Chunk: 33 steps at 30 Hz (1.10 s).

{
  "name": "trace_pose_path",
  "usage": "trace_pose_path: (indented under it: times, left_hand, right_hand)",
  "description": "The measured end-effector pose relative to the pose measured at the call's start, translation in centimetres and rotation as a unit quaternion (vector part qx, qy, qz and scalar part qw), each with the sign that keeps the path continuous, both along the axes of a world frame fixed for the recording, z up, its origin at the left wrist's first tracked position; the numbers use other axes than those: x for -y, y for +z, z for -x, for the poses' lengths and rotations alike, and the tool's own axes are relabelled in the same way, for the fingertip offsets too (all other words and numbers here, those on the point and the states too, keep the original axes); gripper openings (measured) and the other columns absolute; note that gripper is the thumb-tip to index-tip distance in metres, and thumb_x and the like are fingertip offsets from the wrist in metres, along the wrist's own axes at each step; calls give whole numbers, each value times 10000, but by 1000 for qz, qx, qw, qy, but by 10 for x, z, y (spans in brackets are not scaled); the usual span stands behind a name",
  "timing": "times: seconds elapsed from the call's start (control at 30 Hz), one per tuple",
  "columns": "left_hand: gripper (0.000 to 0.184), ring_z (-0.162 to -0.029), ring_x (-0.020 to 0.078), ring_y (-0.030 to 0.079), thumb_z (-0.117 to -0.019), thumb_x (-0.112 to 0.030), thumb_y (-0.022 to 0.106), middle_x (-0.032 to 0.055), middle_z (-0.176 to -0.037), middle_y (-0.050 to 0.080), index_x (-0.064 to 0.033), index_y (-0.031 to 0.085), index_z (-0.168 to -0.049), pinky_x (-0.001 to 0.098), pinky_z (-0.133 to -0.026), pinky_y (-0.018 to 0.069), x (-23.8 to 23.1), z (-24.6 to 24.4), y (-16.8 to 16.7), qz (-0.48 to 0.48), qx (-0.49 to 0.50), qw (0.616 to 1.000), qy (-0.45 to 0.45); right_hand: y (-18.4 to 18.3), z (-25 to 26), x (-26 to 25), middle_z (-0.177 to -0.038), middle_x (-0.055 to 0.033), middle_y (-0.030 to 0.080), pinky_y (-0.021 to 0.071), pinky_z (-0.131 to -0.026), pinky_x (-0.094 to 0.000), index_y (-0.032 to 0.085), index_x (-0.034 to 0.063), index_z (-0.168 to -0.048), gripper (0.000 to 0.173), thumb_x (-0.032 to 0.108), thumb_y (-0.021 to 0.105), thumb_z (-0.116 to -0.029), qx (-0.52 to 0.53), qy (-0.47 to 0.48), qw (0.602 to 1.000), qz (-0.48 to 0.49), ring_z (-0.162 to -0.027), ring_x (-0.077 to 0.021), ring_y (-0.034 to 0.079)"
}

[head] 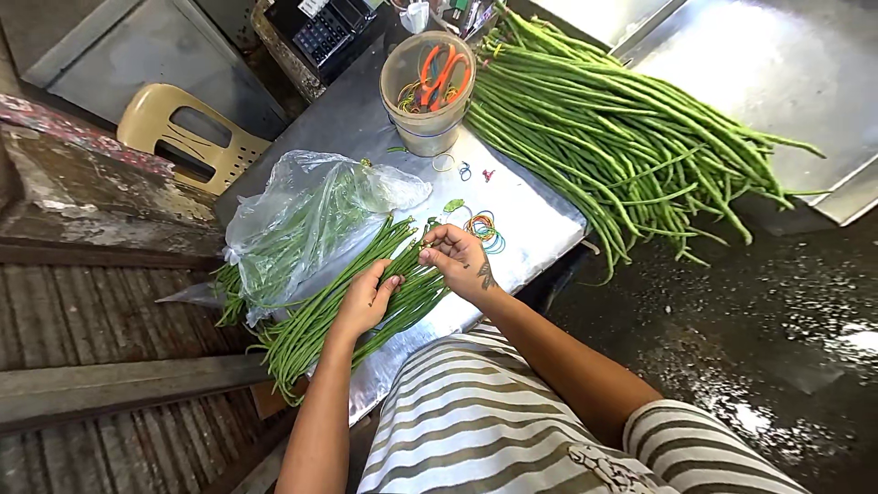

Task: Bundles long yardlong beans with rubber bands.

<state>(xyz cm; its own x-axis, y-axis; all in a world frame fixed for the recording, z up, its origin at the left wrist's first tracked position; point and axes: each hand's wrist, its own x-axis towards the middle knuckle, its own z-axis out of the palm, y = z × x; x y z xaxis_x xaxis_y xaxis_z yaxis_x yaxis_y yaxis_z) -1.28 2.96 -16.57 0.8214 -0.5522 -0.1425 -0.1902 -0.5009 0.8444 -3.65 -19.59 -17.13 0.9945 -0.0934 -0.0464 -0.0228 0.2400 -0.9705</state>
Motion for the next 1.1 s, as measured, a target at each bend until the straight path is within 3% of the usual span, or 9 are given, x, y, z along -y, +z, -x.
trace_pose_path:
  times: [0.13, 0.2, 0.3, 0.53, 0.73, 0.83, 0.93, 1.0, 1.1]
  left_hand:
    - [406, -1099, 198, 670, -1091, -307, 404, 122, -1179, 688, -53, 571, -1361, 410, -1002, 532, 3, 0, 7, -129, 41, 990, -24]
    - [455, -1159, 248, 651, -1097, -344, 355, 154, -1229, 666, -40, 544, -1378, 458, -1028, 513, 8, 1, 10, -180, 54, 982, -36]
    - [487, -1172, 271, 641, -1100, -381, 336, 162, -1238, 653, -31, 548, -1364, 472, -1026, 509, 13, 3, 12, -201, 60, 976, -50]
    - [396, -946, 213, 667, -1096, -316, 379, 132, -1004, 664, 2, 559, -1248, 432, -881, 558, 37, -2, 20, -103, 40, 993, -37]
    - [296, -978, 257, 689, -1063, -153, 476, 172, -1042, 675, 46, 552, -1268, 466, -887, 576, 45, -4, 30, -109, 62, 991, -53]
    - [245, -912, 244, 676, -1065, -125, 466, 161, -976, 658, 51, 560, -1208, 441, -838, 577, 45, 0, 28, -89, 68, 992, -62]
    - [298, -899, 241, 676, -1081, -155, 424, 156, -977, 663, 50, 564, -1246, 447, -823, 582, 39, -2, 49, -66, 94, 993, -21]
    - [354, -912, 212, 668, -1089, -174, 372, 156, -1029, 667, 57, 543, -1296, 408, -831, 576, 24, -5, 77, -45, 98, 994, 28]
    - [383, -732, 145, 602, -1089, -224, 358, 108, -894, 627, 65, 543, -1258, 334, -670, 536, -17, -12, 121, -28, 165, 981, 94]
  right_hand:
    - [-2, 2, 2, -1051, -128, 711, 645, -808, -373, 631, 17, -1194, 270, -63, 628, -936, 32, 34, 999, -16, -836, -220, 731]
    - [-2, 3, 3, -1223, -126, 620, 623, -842, -355, 567, 56, -1357, 415, 17, 643, -951, 41, 85, 996, -5, -918, -200, 694]
    - [-5, 4, 0, -1268, -120, 598, 615, -818, -331, 577, 83, -1401, 422, 131, 631, -985, 30, 69, 995, 63, -930, -172, 674]
    - [-4, 7, -8, -1181, -89, 610, 603, -796, -318, 654, 110, -1325, 323, 161, 580, -1015, 79, 28, 981, 174, -954, -147, 651]
    - [1, 3, -8, -1576, -175, 438, 385, -1185, -480, 405, 38, -1558, 576, 327, 413, -1060, 174, 64, 910, 372, -1450, -289, 440]
    - [3, 1, -9, -1601, -140, 428, 364, -1211, -453, 397, 58, -1573, 583, 370, 333, -1085, 179, 96, 918, 341, -1474, -243, 425]
    - [-6, -2, -18, -1573, -162, 441, 451, -1145, -437, 290, 45, -1598, 646, 422, 332, -1074, 151, 44, 958, 239, -1394, -227, 508]
    - [-20, 2, -29, -1571, -209, 426, 385, -1181, -494, 340, -12, -1559, 705, 470, 359, -1046, 170, 99, 924, 328, -1446, -296, 439]
    - [-58, 12, -45, -1660, -120, 340, 192, -1240, -629, 457, 188, -1558, 795, 723, 353, -979, 212, 249, 763, 557, -1557, -352, 244]
